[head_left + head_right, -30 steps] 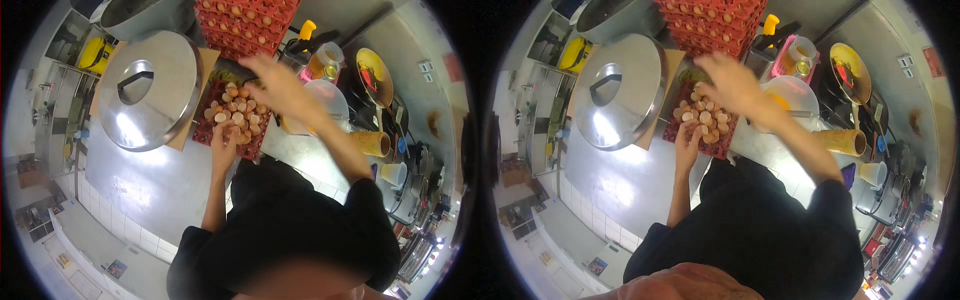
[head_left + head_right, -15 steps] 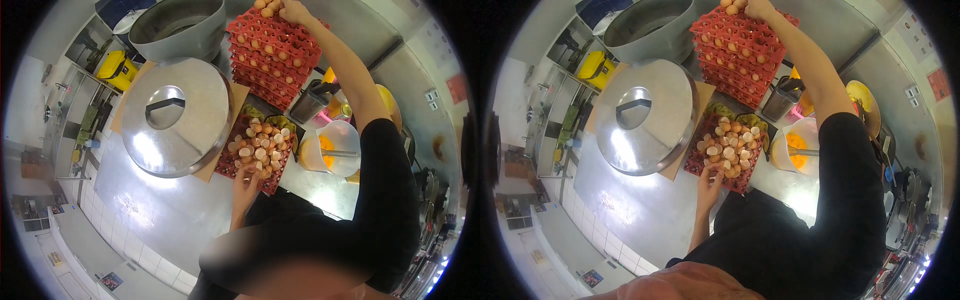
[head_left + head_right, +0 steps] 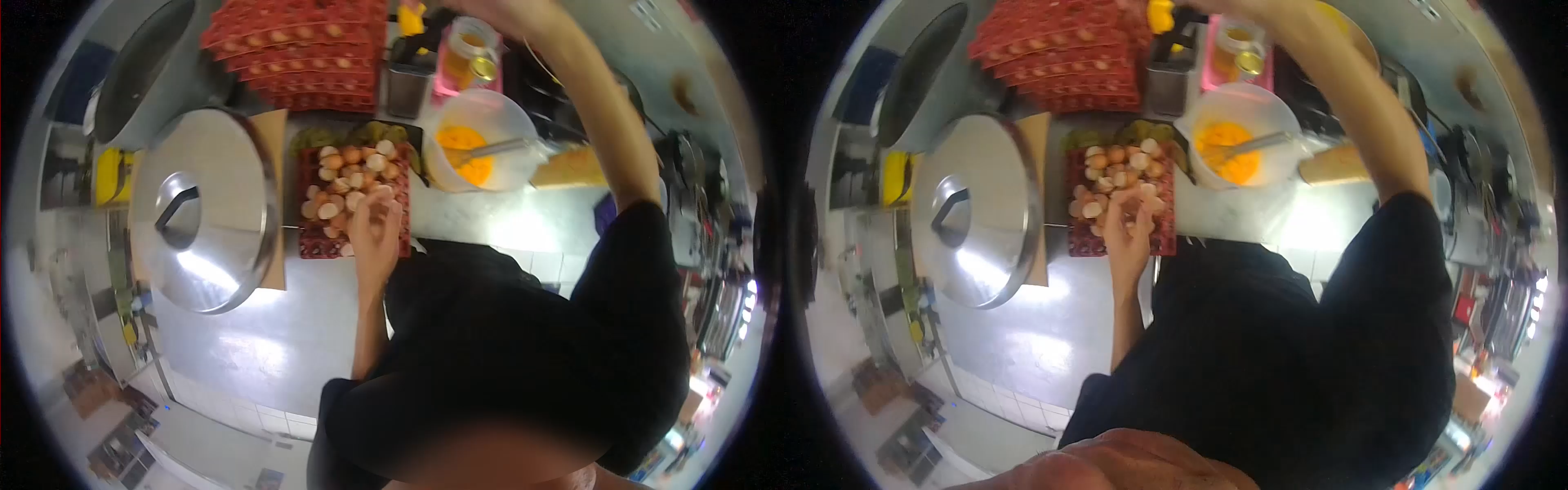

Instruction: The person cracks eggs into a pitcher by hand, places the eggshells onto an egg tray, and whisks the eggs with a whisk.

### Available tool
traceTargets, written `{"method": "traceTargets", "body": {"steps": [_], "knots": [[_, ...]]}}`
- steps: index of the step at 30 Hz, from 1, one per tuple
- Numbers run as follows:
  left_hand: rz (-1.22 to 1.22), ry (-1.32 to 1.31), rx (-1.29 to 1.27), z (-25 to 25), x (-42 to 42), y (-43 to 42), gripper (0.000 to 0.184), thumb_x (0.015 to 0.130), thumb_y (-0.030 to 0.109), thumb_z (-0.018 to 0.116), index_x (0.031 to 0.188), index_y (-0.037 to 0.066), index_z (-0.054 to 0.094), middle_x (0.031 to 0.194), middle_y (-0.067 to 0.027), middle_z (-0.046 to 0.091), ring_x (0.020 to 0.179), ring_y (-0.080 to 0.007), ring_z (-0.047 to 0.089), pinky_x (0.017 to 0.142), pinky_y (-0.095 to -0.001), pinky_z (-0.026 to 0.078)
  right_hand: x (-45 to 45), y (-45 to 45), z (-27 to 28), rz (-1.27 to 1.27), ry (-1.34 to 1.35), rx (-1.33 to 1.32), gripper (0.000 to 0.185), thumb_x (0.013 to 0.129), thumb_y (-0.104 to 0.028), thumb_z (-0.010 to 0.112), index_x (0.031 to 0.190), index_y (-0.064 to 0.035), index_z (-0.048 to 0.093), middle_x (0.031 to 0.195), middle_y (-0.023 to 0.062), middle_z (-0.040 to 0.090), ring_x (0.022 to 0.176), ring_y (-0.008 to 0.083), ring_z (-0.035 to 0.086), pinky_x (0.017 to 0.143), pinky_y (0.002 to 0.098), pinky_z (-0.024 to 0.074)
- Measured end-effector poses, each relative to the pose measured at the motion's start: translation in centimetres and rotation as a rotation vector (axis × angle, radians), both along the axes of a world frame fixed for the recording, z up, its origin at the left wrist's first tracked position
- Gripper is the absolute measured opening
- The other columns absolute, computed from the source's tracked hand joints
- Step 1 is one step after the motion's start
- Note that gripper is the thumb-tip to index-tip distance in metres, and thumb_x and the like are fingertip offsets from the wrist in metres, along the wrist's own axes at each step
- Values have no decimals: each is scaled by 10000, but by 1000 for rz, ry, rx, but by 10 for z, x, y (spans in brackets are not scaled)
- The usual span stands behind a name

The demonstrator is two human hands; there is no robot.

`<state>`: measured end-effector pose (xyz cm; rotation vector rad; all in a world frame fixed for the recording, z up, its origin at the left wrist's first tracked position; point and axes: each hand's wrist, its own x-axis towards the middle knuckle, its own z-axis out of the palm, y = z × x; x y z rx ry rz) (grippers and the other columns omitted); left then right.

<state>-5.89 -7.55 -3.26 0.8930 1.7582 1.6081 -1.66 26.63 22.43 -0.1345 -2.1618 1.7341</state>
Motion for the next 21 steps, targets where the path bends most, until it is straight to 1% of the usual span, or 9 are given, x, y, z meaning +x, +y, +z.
{"method": "traceTargets", "body": {"steps": [2, 3, 4, 6, 10, 14, 17, 20, 21], "knots": [[-56, 87, 69, 18, 11, 22, 283, 1035, 111, 776, 1296, 25, 706, 1099, -77, 739, 930, -180, 674, 841, -314, 525, 86, -36, -61, -224, -244, 124, 591, 1189, -534, 397, 1334, -38, 682, 1021, 11, 654, 883, 107, 596, 851, 309, 523], [-112, 154, 110, 25, 17, 33, 284, 1039, 105, 772, 1302, 24, 704, 1118, -81, 739, 951, -180, 682, 848, -318, 535, 128, -54, -73, -194, -295, 207, 503, 1191, -474, 443, 1353, -50, 658, 1040, -3, 624, 928, 107, 584, 878, 307, 504], [-169, 224, 152, 32, 23, 43, 284, 1043, 98, 768, 1308, 22, 702, 1136, -85, 740, 972, -181, 691, 854, -321, 545, 161, -61, -110, -318, -476, 91, 406, 1163, -347, 523, 1406, -46, 643, 1095, 51, 678, 958, 147, 610, 880, 341, 519], [-267, 320, 222, 37, 39, 67, 305, 1017, 73, 780, 1308, 19, 704, 1122, -104, 744, 990, -208, 712, 864, -332, 555, 215, -78, -133, -440, -483, 310, 391, 1118, -194, 545, 1462, -15, 596, 1211, 145, 647, 1099, 239, 654, 978, 380, 542], [-427, 370, 277, 44, 70, 110, 305, 1003, 80, 779, 1295, 28, 707, 1119, -123, 750, 985, -250, 725, 870, -371, 568, 252, -110, -152, -744, -194, 630, 438, 964, 26, 609, 1401, -4, 600, 1242, 162, 564, 1095, 364, 664, 963, 419, 566], [-494, 366, 247, 40, 89, 130, 313, 1000, 104, 774, 1296, 38, 698, 1133, -137, 745, 956, -295, 727, 877, -416, 586, 270, -113, -211, -647, -331, 712, 398, 964, -1, 656, 1358, -25, 604, 1258, 182, 577, 1115, 422, 662, 915, 497, 582], [-497, 391, 205, 38, 92, 134, 333, 1004, 112, 772, 1319, 42, 689, 1151, -132, 743, 948, -286, 729, 868, -414, 589, 269, -118, -207, -719, -234, 666, 468, 947, 49, 683, 1401, -14, 588, 1329, 202, 573, 1104, 416, 680, 902, 468, 590], [-498, 338, 161, 41, 96, 133, 383, 1005, 107, 770, 1370, 40, 676, 1179, -126, 737, 968, -277, 738, 874, -409, 596, 266, -115, -209, -642, -377, 672, 454, 963, 46, 667, 1406, -9, 583, 1333, 193, 562, 1058, 351, 699, 887, 433, 590], [-493, 310, 151, 44, 95, 136, 405, 1004, 102, 769, 1392, 39, 671, 1189, -124, 735, 978, -274, 741, 879, -406, 600, 261, -113, -207, -662, -279, 572, 430, 986, 30, 666, 1406, -9, 585, 1316, 172, 577, 1046, 309, 696, 882, 419, 588]]}}
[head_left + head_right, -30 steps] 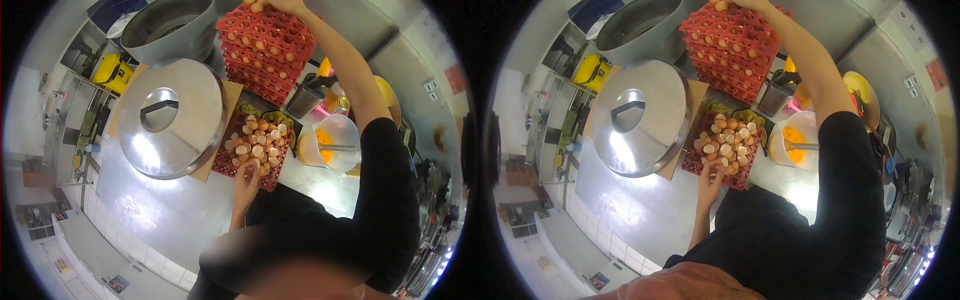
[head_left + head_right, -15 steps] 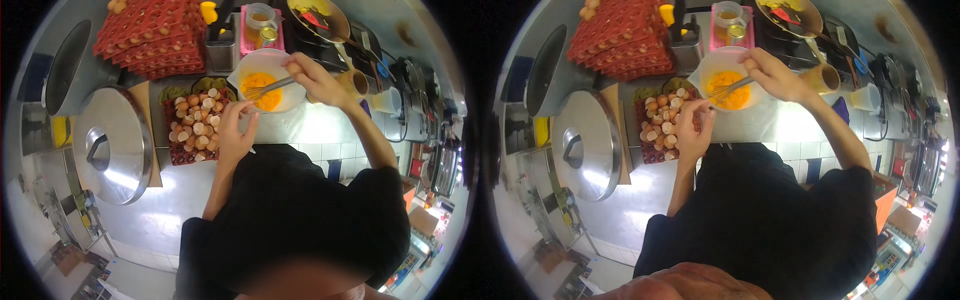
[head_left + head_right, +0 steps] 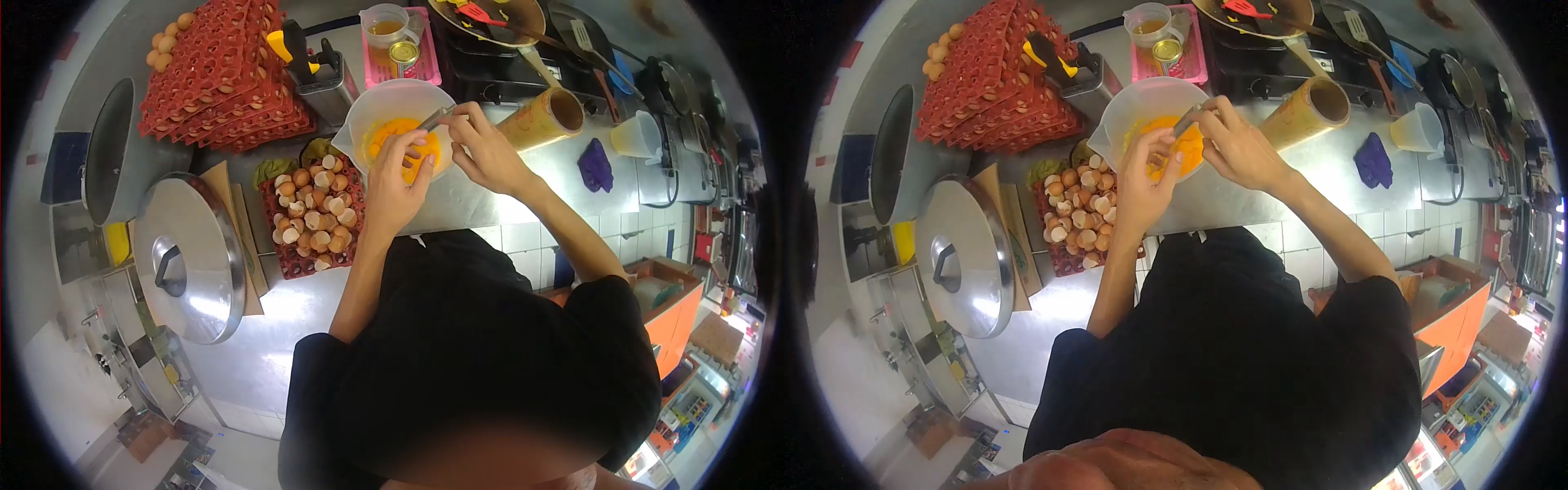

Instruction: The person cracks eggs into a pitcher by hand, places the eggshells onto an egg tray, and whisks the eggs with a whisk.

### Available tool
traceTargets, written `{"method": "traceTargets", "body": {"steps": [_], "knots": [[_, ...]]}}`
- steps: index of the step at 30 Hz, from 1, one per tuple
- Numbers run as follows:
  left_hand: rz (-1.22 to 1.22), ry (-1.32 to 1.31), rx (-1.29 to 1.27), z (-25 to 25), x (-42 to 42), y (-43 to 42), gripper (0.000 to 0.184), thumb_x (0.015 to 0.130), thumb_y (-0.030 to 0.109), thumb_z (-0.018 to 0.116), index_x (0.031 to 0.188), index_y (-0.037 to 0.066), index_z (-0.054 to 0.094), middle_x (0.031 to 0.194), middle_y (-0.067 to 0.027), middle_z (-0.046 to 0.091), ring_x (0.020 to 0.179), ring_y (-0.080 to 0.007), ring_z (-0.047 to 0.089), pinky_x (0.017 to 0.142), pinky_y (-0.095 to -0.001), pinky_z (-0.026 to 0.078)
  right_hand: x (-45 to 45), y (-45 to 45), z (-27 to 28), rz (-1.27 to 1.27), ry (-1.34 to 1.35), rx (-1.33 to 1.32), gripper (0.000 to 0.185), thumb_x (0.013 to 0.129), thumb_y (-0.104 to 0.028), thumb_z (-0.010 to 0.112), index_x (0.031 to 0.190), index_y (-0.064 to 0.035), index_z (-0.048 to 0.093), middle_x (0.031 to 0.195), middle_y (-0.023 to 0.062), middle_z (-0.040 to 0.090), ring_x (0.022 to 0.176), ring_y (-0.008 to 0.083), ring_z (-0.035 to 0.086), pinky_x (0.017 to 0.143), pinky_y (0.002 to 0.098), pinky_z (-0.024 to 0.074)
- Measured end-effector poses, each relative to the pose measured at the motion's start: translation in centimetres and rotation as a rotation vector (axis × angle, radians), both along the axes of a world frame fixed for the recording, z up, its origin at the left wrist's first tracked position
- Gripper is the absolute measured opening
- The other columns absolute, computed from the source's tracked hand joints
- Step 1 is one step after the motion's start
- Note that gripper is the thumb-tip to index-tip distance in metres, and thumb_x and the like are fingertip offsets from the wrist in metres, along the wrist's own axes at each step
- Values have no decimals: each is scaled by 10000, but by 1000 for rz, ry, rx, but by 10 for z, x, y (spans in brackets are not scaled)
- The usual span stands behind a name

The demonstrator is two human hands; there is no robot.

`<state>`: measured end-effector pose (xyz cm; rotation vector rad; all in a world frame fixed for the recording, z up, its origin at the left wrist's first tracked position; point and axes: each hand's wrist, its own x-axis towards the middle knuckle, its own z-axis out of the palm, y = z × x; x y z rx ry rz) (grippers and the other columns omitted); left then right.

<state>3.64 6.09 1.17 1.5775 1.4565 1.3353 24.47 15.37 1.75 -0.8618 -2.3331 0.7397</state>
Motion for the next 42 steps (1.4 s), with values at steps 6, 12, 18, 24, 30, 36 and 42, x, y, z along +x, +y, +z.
{"method": "traceTargets", "body": {"steps": [6, 12, 18, 24, 30, 36, 42], "knots": [[3, 114, 162, 18, -14, 15, 422, 992, 91, 810, 1401, 37, 719, 1365, -138, 719, 1093, -241, 762, 943, -377, 608, -27, 18, 15, 142, 302, -855, 328, 1092, -138, 682, 1375, 9, 603, 1141, 68, 661, 942, 166, 660, 844, 351, 574], [37, 41, 25, -2, -33, 14, 422, 974, 100, 841, 1377, 23, 746, 1348, -140, 721, 1058, -238, 777, 915, -354, 634, -37, 34, 6, 284, 195, -786, 388, 1118, -145, 649, 1467, 21, 613, 1199, 67, 728, 1026, 156, 686, 945, 336, 572], [60, 85, 36, -2, -32, 14, 411, 936, 75, 854, 1328, 9, 748, 1304, -137, 723, 1040, -245, 800, 923, -365, 667, -46, 32, 21, 314, 11, -443, 422, 1047, -110, 652, 1446, 28, 659, 1112, 161, 748, 1032, 269, 729, 975, 407, 582], [106, 32, 82, -3, -31, 17, 359, 899, 46, 813, 1250, 20, 744, 1228, -129, 739, 1003, -278, 796, 906, -380, 661, -43, 39, 17, 361, -37, -207, 436, 1010, -79, 691, 1433, 28, 670, 1143, 184, 698, 1075, 353, 706, 983, 444, 578], [95, 260, 61, 7, -40, 13, 374, 914, 51, 816, 1283, 49, 755, 1277, -129, 733, 1053, -277, 787, 897, -379, 657, -36, 40, 13, 316, -21, 126, 413, 1009, -45, 715, 1415, 30, 687, 1305, 175, 662, 1188, 374, 681, 1018, 461, 573], [138, 483, 108, 4, -36, 14, 377, 921, 99, 817, 1295, 103, 767, 1298, -109, 723, 1065, -331, 777, 877, -412, 637, -46, 30, -2, 184, 95, -26, 358, 1022, -59, 719, 1365, 41, 732, 1191, 186, 721, 1060, 370, 738, 936, 428, 603], [246, 355, 141, 4, -33, 4, 389, 939, 101, 809, 1317, 93, 718, 1293, -125, 707, 1086, -359, 764, 879, -440, 650, -54, 45, -19, 65, 48, -298, 361, 1066, -120, 709, 1386, 47, 726, 1202, 179, 783, 1007, 274, 777, 916, 367, 617]]}}
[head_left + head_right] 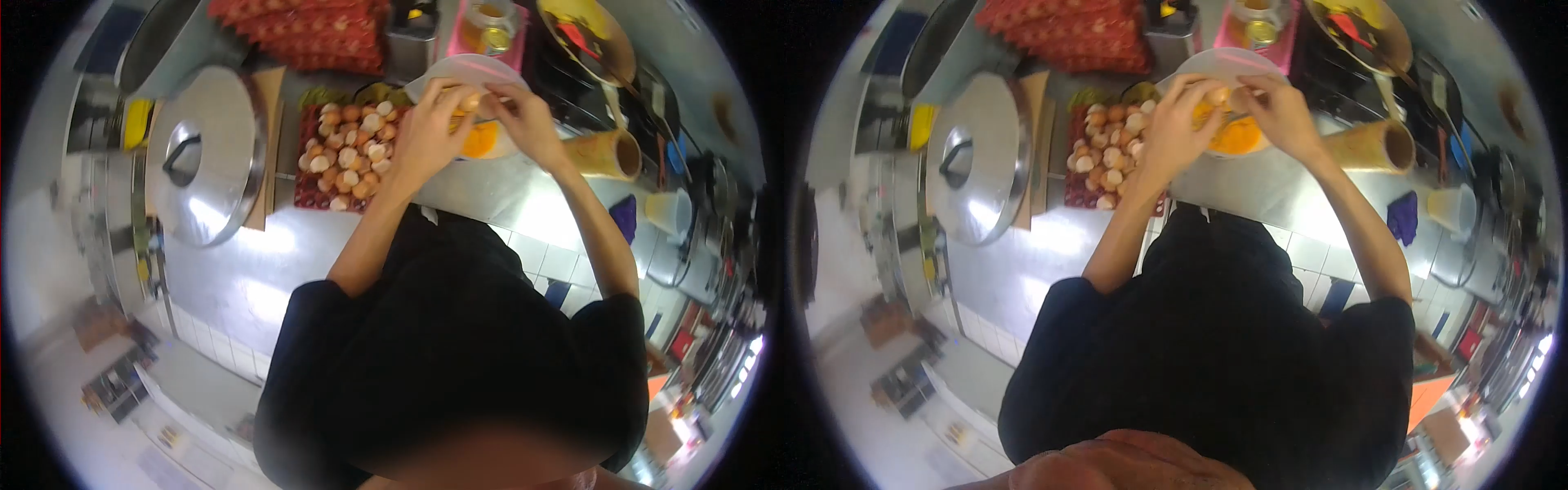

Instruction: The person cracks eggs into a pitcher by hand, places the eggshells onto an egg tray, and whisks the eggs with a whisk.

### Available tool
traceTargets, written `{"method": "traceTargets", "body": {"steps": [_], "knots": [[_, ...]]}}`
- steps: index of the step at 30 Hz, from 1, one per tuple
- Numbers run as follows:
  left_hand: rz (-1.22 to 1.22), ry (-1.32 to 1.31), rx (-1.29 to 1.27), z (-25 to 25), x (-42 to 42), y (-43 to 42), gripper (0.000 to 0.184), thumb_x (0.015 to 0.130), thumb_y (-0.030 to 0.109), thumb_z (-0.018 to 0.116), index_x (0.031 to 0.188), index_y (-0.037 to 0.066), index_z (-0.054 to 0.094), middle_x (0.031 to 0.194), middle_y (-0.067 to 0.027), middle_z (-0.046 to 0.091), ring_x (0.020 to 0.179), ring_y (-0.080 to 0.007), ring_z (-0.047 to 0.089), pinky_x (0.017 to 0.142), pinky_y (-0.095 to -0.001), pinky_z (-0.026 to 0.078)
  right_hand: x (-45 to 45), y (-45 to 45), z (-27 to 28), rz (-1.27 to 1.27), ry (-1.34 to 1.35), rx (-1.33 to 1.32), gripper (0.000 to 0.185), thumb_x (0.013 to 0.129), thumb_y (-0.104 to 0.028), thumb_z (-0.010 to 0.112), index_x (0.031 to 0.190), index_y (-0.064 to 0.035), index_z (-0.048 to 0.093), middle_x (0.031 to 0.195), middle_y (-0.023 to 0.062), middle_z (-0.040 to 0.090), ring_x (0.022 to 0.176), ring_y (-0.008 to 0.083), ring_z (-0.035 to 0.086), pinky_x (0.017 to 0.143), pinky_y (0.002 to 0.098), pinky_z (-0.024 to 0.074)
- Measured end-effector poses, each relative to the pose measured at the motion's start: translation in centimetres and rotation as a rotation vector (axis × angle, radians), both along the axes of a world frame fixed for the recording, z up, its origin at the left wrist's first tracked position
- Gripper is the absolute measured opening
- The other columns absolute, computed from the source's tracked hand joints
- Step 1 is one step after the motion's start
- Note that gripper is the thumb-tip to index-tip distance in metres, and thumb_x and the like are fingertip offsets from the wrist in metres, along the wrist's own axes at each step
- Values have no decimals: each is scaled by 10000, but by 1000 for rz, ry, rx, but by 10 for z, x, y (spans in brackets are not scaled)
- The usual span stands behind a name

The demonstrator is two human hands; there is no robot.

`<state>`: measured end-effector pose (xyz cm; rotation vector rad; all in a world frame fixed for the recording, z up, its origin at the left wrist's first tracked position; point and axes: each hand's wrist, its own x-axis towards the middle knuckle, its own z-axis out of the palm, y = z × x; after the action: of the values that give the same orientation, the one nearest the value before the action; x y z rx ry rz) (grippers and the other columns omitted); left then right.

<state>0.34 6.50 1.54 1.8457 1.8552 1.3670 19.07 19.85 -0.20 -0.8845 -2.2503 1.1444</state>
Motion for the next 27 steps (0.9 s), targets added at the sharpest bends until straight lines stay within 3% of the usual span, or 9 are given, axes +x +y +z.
{"method": "traceTargets", "body": {"steps": [3, 6, 9, 17, 20, 21, 24, 25, 27], "knots": [[-39, -469, 39, -12, 2, 0, 396, 971, 112, 819, 1337, 53, 680, 1316, -148, 717, 1120, -341, 778, 879, -425, 661, -8, 1, 16, 28, 34, -295, 362, 1096, -156, 702, 1399, 40, 725, 1231, 156, 794, 1051, 216, 775, 940, 344, 620], [-16, -683, -53, -1, -8, -19, 438, 1038, 90, 784, 1444, 34, 627, 1396, -128, 706, 1228, -229, 742, 942, -368, 642, -23, -10, 34, 64, 79, -453, 366, 1109, -171, 698, 1410, 35, 723, 1219, 135, 793, 1072, 199, 771, 952, 326, 617], [14, -827, 0, -13, -27, -46, 434, 1043, 63, 773, 1446, 34, 614, 1369, -108, 707, 1219, -212, 731, 952, -343, 631, -57, -32, 47, 127, 119, -481, 370, 1114, -176, 690, 1418, 33, 720, 1183, 121, 789, 1070, 203, 773, 950, 318, 612], [390, -762, -59, -58, -96, -136, 407, 1000, 57, 803, 1382, 16, 667, 1267, -123, 733, 1077, -195, 767, 890, -328, 660, -178, -108, -35, 253, 2, -290, 422, 1067, -277, 735, 1351, 35, 749, 1198, 221, 773, 1039, 304, 796, 933, 393, 613], [447, -696, -142, -87, -126, -136, 467, 978, 97, 821, 1409, -11, 673, 1269, -154, 730, 1130, -226, 765, 899, -340, 647, -215, -114, -53, 254, -92, -181, 396, 1079, -206, 716, 1416, 2, 724, 1310, 203, 756, 1094, 260, 800, 894, 370, 630], [466, -665, -195, -98, -136, -131, 487, 979, 88, 815, 1430, -16, 663, 1268, -154, 726, 1174, -238, 753, 946, -349, 629, -226, -109, -69, 225, -160, -177, 398, 1062, -206, 704, 1414, -20, 725, 1336, 238, 742, 1145, 334, 792, 945, 405, 624], [458, -370, -254, -127, -152, -130, 543, 956, 91, 823, 1457, -31, 654, 1245, -161, 716, 1213, -273, 732, 1004, -382, 593, -242, -92, -119, 349, -112, -88, 404, 1048, -197, 690, 1412, -23, 714, 1349, 246, 726, 1139, 374, 780, 955, 423, 617], [441, -236, -252, -127, -157, -128, 561, 944, 97, 830, 1460, -36, 654, 1234, -165, 713, 1211, -285, 727, 1010, -394, 584, -241, -98, -108, 344, -142, 0, 393, 1037, -192, 684, 1386, -14, 718, 1300, 249, 720, 1105, 420, 759, 954, 456, 609], [414, -324, -264, -115, -156, -136, 557, 938, 111, 835, 1450, -26, 665, 1227, -161, 710, 1189, -292, 715, 1010, -399, 569, -233, -108, -75, 317, -182, 208, 373, 1014, -183, 673, 1333, 4, 726, 1203, 255, 709, 1037, 512, 715, 952, 522, 594]]}}
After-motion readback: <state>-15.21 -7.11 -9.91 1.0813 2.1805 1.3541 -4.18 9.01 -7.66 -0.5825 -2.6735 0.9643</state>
